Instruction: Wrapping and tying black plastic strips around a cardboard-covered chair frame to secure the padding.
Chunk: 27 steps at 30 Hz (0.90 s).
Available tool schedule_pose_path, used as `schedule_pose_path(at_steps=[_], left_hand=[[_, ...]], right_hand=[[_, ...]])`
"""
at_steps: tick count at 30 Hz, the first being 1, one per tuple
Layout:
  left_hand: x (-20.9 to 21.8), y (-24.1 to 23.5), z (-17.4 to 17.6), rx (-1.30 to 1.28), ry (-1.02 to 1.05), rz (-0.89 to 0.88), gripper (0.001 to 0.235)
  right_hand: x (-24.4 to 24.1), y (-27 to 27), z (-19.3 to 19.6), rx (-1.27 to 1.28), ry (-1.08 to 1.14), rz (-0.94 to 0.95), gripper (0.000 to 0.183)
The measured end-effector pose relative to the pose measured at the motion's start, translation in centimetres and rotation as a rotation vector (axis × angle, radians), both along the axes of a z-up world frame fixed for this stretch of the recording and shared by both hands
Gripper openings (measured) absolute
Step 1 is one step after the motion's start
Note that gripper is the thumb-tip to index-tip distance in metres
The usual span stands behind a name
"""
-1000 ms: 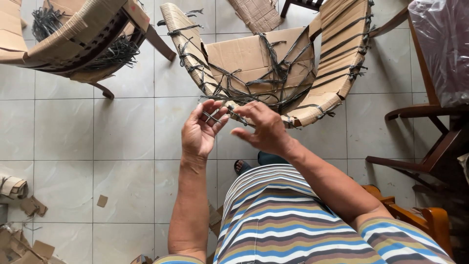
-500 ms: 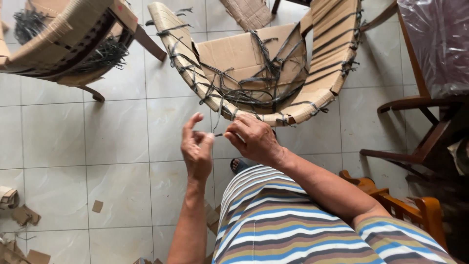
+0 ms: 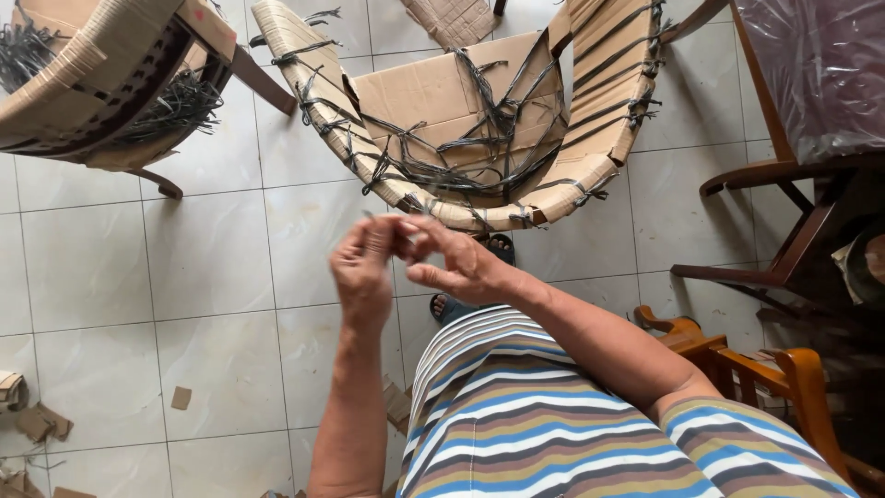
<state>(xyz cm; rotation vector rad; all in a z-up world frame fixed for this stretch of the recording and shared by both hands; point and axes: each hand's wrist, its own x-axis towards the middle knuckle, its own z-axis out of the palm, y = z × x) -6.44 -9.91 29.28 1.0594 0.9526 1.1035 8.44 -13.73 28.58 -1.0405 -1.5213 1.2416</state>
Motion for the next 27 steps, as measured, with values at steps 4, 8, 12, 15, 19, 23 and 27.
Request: schedule_pose_path(at_steps=[4,8,12,15,19,23,27], left_hand=[[-3.8,3.6,-1.2,-0.113,-0.159,0.307,0.02],[-9.3,5.6,-0.5,-0.044,-0.254,0.559,0.021],[-13.6,5.4,1.5,-0.075,-0.343,0.813,0.02],[-17.4,4.7,0.3,-0.026,-0.353,0.934,0.018],[-21.5,4.2,-2.0,0.054,-0.514,1.039,0.017],[-23.5,3.6,-2.6,0.076,-0.558,1.261,0.018],[-23.0,3.6,-1.9,0.089,-0.505,1.396,0.025]], right_hand=[[3.2,1.2,-4.0,-0.001,-0.046,0.056,0.021],[9.2,3.4,-4.4,-0.165,-0.088,-0.027,0.014],[15.0,5.5,-3.4,-0.329,-0.15,0.027,0.018],[18.2,6.1,-3.4,-0.415,-0.124,0.0,0.02],[21.6,7.6,-5.9,-0.402,0.009,-0.029,0.028],[24.0,8.6,-7.9,-0.436,0.083,-0.025,0.035],[26.9,9.5,-11.1,-0.526,0.283,-0.062,0.038]])
